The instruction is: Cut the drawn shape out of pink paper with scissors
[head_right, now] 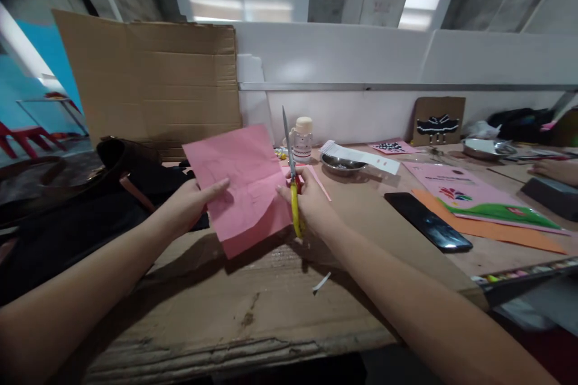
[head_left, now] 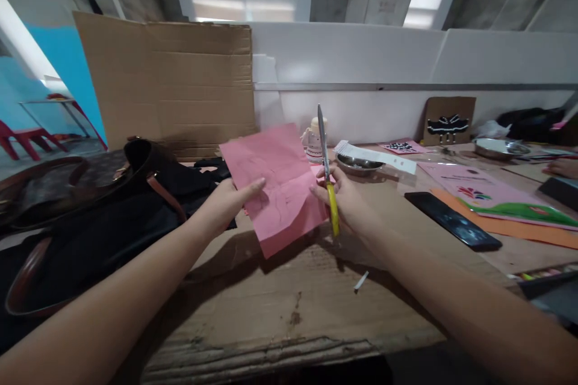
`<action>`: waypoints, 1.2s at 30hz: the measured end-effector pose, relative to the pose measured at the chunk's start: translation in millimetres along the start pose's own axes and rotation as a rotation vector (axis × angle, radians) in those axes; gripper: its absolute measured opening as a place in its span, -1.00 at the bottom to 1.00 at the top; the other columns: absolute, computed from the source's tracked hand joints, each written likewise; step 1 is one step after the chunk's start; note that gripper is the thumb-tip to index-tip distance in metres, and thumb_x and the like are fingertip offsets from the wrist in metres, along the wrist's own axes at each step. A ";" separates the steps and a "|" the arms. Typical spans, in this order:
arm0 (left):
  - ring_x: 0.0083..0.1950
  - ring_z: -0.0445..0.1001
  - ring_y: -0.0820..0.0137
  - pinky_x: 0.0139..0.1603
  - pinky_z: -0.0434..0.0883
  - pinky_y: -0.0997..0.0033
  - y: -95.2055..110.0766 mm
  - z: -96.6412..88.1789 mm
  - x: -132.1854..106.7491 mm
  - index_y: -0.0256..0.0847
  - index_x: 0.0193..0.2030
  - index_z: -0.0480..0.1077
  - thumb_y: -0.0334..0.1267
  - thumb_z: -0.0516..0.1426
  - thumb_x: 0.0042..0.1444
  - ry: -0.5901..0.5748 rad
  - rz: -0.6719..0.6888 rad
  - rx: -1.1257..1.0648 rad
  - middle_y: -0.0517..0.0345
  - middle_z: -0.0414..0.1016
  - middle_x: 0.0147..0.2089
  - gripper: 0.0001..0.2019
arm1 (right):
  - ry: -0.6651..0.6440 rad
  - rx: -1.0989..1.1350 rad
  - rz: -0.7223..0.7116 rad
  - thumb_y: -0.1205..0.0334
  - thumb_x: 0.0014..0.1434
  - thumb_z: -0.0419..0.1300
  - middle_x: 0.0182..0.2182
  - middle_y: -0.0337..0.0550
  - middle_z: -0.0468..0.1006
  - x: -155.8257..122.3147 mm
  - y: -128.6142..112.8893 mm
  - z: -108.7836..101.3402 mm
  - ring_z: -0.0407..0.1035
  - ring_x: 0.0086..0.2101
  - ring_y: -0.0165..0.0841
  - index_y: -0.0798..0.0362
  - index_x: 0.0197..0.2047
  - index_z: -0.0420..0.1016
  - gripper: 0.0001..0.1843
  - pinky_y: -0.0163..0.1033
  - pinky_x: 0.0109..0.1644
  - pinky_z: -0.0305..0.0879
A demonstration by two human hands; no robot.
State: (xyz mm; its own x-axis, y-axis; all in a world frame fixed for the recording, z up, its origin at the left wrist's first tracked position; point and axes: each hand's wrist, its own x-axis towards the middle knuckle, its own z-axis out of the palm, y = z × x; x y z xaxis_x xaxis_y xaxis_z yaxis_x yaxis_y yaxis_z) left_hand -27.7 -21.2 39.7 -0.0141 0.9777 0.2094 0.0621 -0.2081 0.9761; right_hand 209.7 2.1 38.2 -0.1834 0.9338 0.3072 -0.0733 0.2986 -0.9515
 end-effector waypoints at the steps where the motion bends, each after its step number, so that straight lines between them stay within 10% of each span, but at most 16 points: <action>1: -0.16 0.59 0.17 -0.12 0.50 0.23 -0.7 1.3 -0.9 -0.26 -0.14 0.57 0.08 0.33 0.01 -0.025 -0.023 0.017 -0.09 0.66 -0.11 -0.56 | -0.004 -0.011 -0.044 -0.09 -0.04 0.44 -0.35 -0.31 0.41 -0.7 -1.3 2.4 0.37 -0.36 -0.36 -0.07 -0.21 0.28 -0.50 -0.23 -0.27 0.40; 8: 0.07 0.55 0.04 0.10 0.47 0.10 9.0 -29.8 15.8 -0.25 -0.08 0.56 0.04 0.34 -0.02 0.308 0.176 0.091 -0.08 0.63 0.02 -0.53 | -0.222 0.160 0.106 -0.58 0.05 0.04 -0.67 -0.33 0.36 -3.9 -3.2 -3.3 0.19 -0.71 -0.42 -0.03 -0.04 0.41 -0.21 -0.31 -0.64 0.22; 14: 0.18 0.51 0.08 0.27 0.40 0.05 -2.4 -68.7 39.2 -0.16 -0.14 0.55 -0.05 0.31 -0.01 0.518 0.272 0.022 0.02 0.63 0.04 -0.67 | -0.335 0.249 0.246 -0.25 0.24 0.19 -0.54 -0.26 0.49 -13.9 1.9 -3.1 0.41 -0.56 -0.39 0.02 0.16 0.41 -0.39 -0.30 -0.49 0.39; 22: 0.21 0.48 0.16 0.33 0.34 0.10 2.9 -66.5 36.8 -0.09 -0.18 0.54 -0.11 0.30 0.04 0.478 0.314 0.004 0.06 0.62 0.03 -0.79 | -0.461 0.164 0.250 -0.10 0.22 0.27 -0.34 -0.17 0.57 -22.2 -1.4 -0.9 0.51 -0.38 -0.32 -0.06 0.22 0.35 -0.43 -0.19 -0.24 0.48; 29: 0.15 0.51 0.18 0.29 0.36 0.06 2.2 -67.2 38.8 -0.32 -0.06 0.49 -0.18 0.26 0.10 0.518 0.295 0.008 -0.03 0.60 0.05 -0.68 | -0.185 -0.632 -0.175 -0.01 0.07 0.40 -0.14 -0.08 0.55 4.4 -10.6 -32.3 0.45 -0.19 -0.18 -0.07 0.06 0.53 -0.51 -0.07 -0.11 0.42; 36: 0.11 0.51 0.24 0.30 0.35 0.16 2.0 -72.1 38.4 -0.40 -0.08 0.49 -0.23 0.26 0.12 0.577 0.339 0.077 -0.03 0.59 0.02 -0.71 | -0.418 -0.974 -0.070 0.37 0.05 0.34 0.04 0.09 0.55 19.3 7.8 -44.1 0.45 -0.05 -0.10 0.07 0.14 0.54 -0.46 -0.06 0.04 0.37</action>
State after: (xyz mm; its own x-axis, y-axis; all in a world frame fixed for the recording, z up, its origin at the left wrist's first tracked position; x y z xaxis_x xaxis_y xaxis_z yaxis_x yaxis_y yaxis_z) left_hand -100.1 14.0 53.9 -0.5112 0.6828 0.5219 0.2277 -0.4780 0.8483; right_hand 248.8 31.1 36.0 -0.5455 0.8215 0.1659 0.6856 0.5513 -0.4754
